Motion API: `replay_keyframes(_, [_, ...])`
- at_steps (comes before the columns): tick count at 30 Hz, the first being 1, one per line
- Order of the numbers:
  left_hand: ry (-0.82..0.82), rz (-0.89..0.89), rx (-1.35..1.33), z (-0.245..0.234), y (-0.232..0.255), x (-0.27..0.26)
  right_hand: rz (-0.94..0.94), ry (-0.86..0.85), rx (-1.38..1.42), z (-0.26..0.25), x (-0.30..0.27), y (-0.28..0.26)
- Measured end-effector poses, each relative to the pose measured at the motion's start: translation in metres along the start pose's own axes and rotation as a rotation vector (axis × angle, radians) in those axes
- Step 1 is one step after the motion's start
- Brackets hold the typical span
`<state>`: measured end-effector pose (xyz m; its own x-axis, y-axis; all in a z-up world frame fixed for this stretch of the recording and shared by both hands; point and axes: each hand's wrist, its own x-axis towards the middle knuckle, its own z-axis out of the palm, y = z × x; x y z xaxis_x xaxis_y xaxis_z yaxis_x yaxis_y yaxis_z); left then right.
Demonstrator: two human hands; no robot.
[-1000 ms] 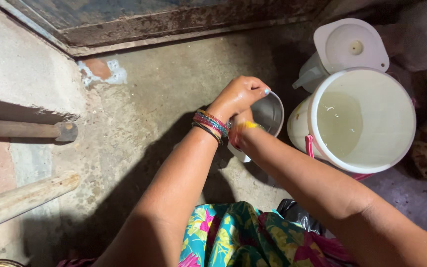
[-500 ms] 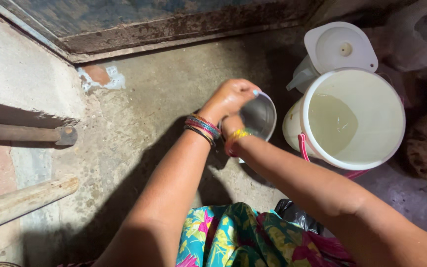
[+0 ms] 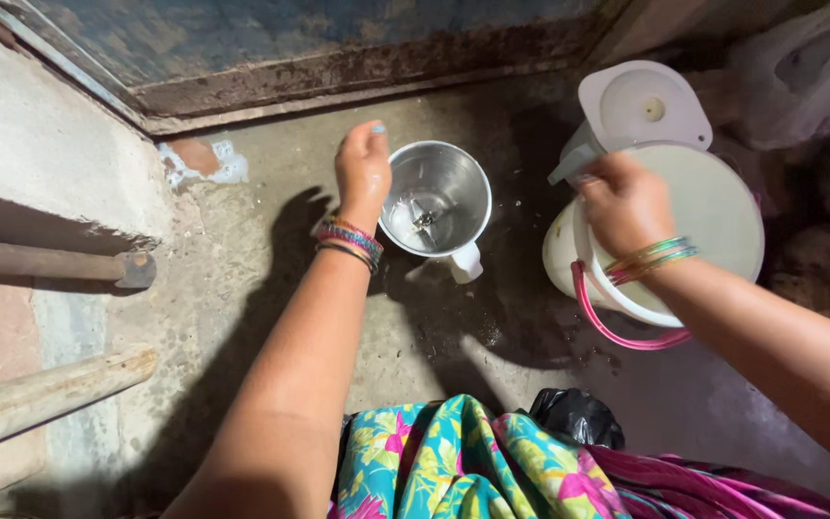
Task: The person washes a metal blender jar by hand using a sponge and water from a nearby bucket. They scrub the interior and exterior, rinse repeatedly, and inspect the jar throughout the process.
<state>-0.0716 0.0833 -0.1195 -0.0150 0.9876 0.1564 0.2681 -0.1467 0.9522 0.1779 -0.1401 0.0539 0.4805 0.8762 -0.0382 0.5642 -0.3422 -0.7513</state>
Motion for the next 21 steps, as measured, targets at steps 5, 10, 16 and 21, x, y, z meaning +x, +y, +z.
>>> replay_keyframes(5, [0.318, -0.619, -0.076, -0.026, -0.027, -0.050, 0.886, -0.017, 0.531, -0.011, 0.053, 0.105])
replay_keyframes(10, [-0.797, -0.524, 0.532, -0.035, -0.026, -0.149, 1.020, -0.303, 0.266, 0.009, 0.078, 0.211])
replay_keyframes(16, [-0.792, -0.303, -0.077, 0.012, 0.027, -0.183, 0.838, -0.610, 1.032, 0.005, 0.085, 0.214])
replay_keyframes(21, [-0.675, -0.452, -0.306, 0.039, 0.027, -0.174, 0.585, -0.907, 1.075, -0.036, 0.084, 0.082])
